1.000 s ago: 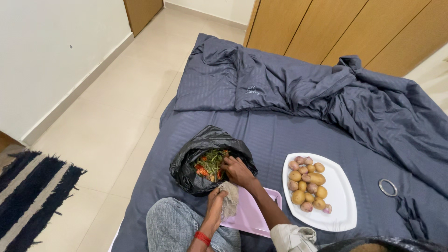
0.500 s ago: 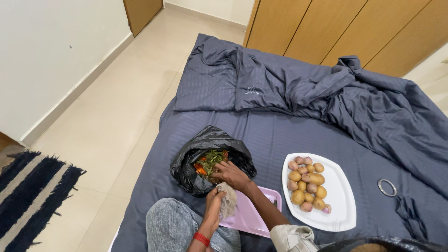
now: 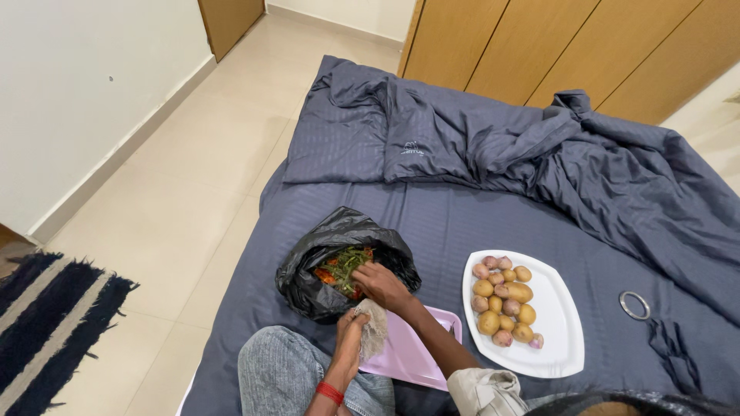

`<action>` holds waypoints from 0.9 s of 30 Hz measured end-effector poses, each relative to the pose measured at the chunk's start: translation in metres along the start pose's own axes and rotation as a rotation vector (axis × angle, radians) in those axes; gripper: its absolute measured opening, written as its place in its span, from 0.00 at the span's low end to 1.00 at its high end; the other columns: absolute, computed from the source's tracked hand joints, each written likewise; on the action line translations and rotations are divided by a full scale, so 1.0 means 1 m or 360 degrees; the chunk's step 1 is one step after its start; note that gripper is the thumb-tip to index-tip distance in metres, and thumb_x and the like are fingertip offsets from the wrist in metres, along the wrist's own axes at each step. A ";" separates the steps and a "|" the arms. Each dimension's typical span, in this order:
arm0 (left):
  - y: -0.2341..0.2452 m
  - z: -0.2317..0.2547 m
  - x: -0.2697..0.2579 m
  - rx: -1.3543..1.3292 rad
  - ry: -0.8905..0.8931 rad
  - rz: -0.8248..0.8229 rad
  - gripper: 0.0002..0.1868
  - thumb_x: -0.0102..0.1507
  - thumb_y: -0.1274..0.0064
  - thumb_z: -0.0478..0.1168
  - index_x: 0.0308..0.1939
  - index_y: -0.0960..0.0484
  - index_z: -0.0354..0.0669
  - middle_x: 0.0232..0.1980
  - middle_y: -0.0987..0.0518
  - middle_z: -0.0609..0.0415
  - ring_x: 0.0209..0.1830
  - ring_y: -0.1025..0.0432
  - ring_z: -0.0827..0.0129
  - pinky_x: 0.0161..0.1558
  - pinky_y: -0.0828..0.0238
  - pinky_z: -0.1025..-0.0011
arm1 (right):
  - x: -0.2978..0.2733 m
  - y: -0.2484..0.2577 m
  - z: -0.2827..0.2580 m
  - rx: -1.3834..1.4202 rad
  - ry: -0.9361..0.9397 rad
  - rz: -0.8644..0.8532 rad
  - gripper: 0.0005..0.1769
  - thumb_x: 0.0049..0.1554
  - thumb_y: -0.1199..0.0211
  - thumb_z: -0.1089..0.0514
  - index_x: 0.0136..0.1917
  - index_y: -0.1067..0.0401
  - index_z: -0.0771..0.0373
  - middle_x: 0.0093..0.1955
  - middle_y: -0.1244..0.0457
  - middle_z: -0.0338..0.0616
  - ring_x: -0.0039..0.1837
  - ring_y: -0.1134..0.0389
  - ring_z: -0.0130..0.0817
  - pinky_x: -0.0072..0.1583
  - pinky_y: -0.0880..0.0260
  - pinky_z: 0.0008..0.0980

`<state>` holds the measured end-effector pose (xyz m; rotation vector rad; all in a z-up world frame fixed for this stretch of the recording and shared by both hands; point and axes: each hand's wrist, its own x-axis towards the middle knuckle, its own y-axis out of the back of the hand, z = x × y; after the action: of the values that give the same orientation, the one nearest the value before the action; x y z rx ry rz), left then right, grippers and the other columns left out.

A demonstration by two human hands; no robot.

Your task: The person sits cross-legged on a bed and peels the skin off long green vegetables using a knife. The peeled skins are placed into a black plastic bag, while the peeled vegetables are placed into a pink tray. A white plate with potatoes is visible nearby.

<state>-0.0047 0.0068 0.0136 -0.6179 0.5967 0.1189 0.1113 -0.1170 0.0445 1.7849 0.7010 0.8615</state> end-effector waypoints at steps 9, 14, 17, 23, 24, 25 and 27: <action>0.001 -0.007 0.006 -0.0017 -0.0072 -0.0069 0.12 0.63 0.54 0.35 0.46 0.19 0.35 0.40 0.18 0.52 0.36 0.23 0.69 0.42 0.25 0.69 | 0.004 0.024 -0.025 0.0411 -0.0336 0.0528 0.09 0.52 0.32 0.59 0.47 0.27 0.62 0.56 0.35 0.45 0.65 0.39 0.48 0.61 0.43 0.46; 0.004 -0.011 0.007 0.0034 -0.0153 -0.0102 0.12 0.64 0.53 0.36 0.46 0.19 0.34 0.39 0.18 0.52 0.36 0.24 0.70 0.41 0.25 0.70 | -0.011 0.008 -0.016 0.0840 -0.0884 0.0491 0.11 0.58 0.33 0.55 0.51 0.25 0.63 0.49 0.31 0.43 0.55 0.32 0.37 0.57 0.33 0.39; 0.002 -0.010 0.006 0.0060 -0.0165 -0.0088 0.12 0.64 0.54 0.36 0.45 0.19 0.33 0.39 0.18 0.52 0.36 0.24 0.69 0.41 0.25 0.70 | -0.027 0.001 -0.007 0.1312 -0.0952 0.0579 0.17 0.62 0.40 0.56 0.62 0.30 0.63 0.47 0.29 0.41 0.52 0.29 0.28 0.57 0.29 0.31; 0.008 -0.028 0.021 0.0051 -0.0335 -0.0092 0.11 0.65 0.53 0.36 0.46 0.19 0.34 0.40 0.19 0.53 0.38 0.26 0.71 0.43 0.28 0.70 | -0.093 0.010 -0.016 0.1935 -0.1117 0.0455 0.15 0.64 0.43 0.56 0.61 0.29 0.66 0.46 0.30 0.42 0.46 0.30 0.28 0.50 0.29 0.30; 0.010 -0.032 0.024 0.0064 -0.0378 -0.0090 0.11 0.65 0.52 0.36 0.47 0.20 0.33 0.41 0.19 0.53 0.38 0.27 0.71 0.43 0.29 0.69 | -0.105 0.012 -0.020 0.1989 -0.1126 0.0466 0.14 0.65 0.42 0.56 0.59 0.28 0.66 0.46 0.30 0.43 0.45 0.30 0.29 0.49 0.29 0.30; 0.011 -0.036 0.026 0.0051 -0.0384 -0.0101 0.11 0.66 0.51 0.37 0.47 0.20 0.32 0.41 0.19 0.53 0.38 0.27 0.71 0.43 0.29 0.70 | -0.117 0.016 -0.025 0.2019 -0.1167 0.0504 0.13 0.64 0.41 0.56 0.58 0.29 0.66 0.47 0.30 0.43 0.46 0.30 0.29 0.48 0.28 0.30; 0.007 -0.043 0.027 0.0023 -0.0398 -0.0125 0.11 0.66 0.49 0.37 0.47 0.21 0.31 0.41 0.19 0.52 0.38 0.27 0.71 0.43 0.29 0.70 | -0.137 0.025 -0.036 0.2077 -0.1249 0.0582 0.13 0.64 0.38 0.55 0.55 0.29 0.67 0.50 0.32 0.42 0.48 0.28 0.29 0.48 0.27 0.28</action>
<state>-0.0056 -0.0140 -0.0329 -0.6006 0.3310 0.1157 0.0052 -0.2132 0.0447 3.1793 0.3776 -0.3108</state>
